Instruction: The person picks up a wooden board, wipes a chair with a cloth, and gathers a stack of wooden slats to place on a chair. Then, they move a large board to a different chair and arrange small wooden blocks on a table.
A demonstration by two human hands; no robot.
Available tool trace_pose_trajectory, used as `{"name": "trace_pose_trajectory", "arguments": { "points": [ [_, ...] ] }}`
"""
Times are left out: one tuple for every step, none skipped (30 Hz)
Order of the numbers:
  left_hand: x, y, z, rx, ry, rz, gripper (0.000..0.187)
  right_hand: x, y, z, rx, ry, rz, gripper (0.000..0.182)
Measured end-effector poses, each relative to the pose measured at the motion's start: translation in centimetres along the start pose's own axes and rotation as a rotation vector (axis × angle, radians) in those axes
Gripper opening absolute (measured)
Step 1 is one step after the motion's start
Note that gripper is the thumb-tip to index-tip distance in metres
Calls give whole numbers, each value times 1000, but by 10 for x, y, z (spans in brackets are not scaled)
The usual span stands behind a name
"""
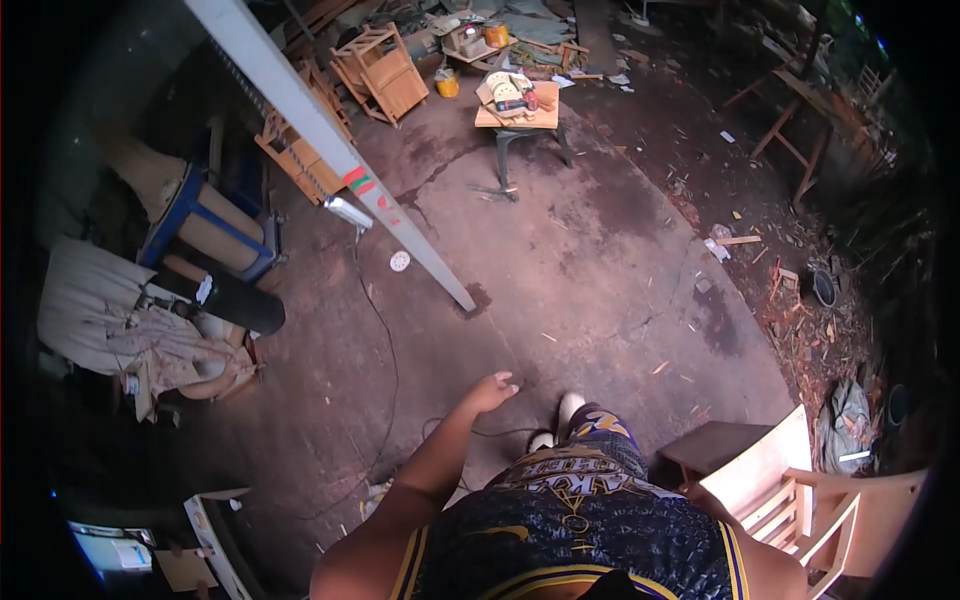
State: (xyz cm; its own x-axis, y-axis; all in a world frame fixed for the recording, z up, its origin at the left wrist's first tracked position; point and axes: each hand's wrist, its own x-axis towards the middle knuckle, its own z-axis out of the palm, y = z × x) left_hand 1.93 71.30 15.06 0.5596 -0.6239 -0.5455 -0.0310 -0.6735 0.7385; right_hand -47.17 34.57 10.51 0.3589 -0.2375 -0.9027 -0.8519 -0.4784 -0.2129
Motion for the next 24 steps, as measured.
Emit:
{"name": "trace_pose_trajectory", "arguments": {
  "points": [
    [21,17,-19,-31,-26,40,56,11,-17,-10,66,-32,58,31],
    [42,32,-38,-15,-29,32,56,20,-35,-19,135,-69,116,32],
    [64,46,-57,-31,-26,59,56,27,-53,-29,205,-105,174,34],
    [91,59,-78,-48,-25,89,57,38,-72,-43,275,-141,233,35],
    [119,57,-101,-31,-31,87,57,51,-92,-61,345,-177,293,37],
    [147,46,-127,62,-5,112,56,102,-109,-85,317,-157,223,41],
    [210,55,-171,162,11,137,55,190,-124,-115,212,-117,88,46],
    [244,63,-197,170,6,147,55,281,-126,-141,26,-5,-91,51],
    [278,73,-225,291,-9,224,56,364,-136,-171,-157,192,-242,56],
    [306,77,-249,411,-38,291,57,317,-232,-251,67,458,-206,57],
    [332,69,-265,410,-74,268,57,288,-320,-332,88,318,-152,47],
    [372,66,-282,254,-49,49,57,271,-380,-380,443,517,-380,46],
    [421,82,-302,99,-8,-147,58,253,-428,-425,699,521,-536,42],
    [455,115,-317,153,46,-118,59,241,-463,-464,733,521,-621,40],
    [485,158,-332,208,98,-88,60,229,-487,-495,767,521,-704,37],
    [520,199,-345,279,133,-49,62,212,-503,-518,770,526,-684,37],
    [562,232,-357,351,168,-9,64,195,-515,-540,844,513,-670,38],
    [621,247,-369,361,193,48,64,188,-525,-559,919,501,-655,40],
    [686,253,-379,371,217,101,65,189,-520,-571,941,544,-570,40],
    [759,257,-389,293,219,198,65,198,-502,-573,963,580,-480,40],
    [800,295,-401,359,259,121,67,213,-474,-562,910,713,-348,39],
    [841,333,-417,429,299,42,69,203,-463,-558,817,742,-48,41],
    [921,326,-427,404,310,10,65,214,-414,-522,637,751,181,41],
    [957,350,-437,439,410,4,63,208,-396,-482,654,941,173,44]
  ]
}}
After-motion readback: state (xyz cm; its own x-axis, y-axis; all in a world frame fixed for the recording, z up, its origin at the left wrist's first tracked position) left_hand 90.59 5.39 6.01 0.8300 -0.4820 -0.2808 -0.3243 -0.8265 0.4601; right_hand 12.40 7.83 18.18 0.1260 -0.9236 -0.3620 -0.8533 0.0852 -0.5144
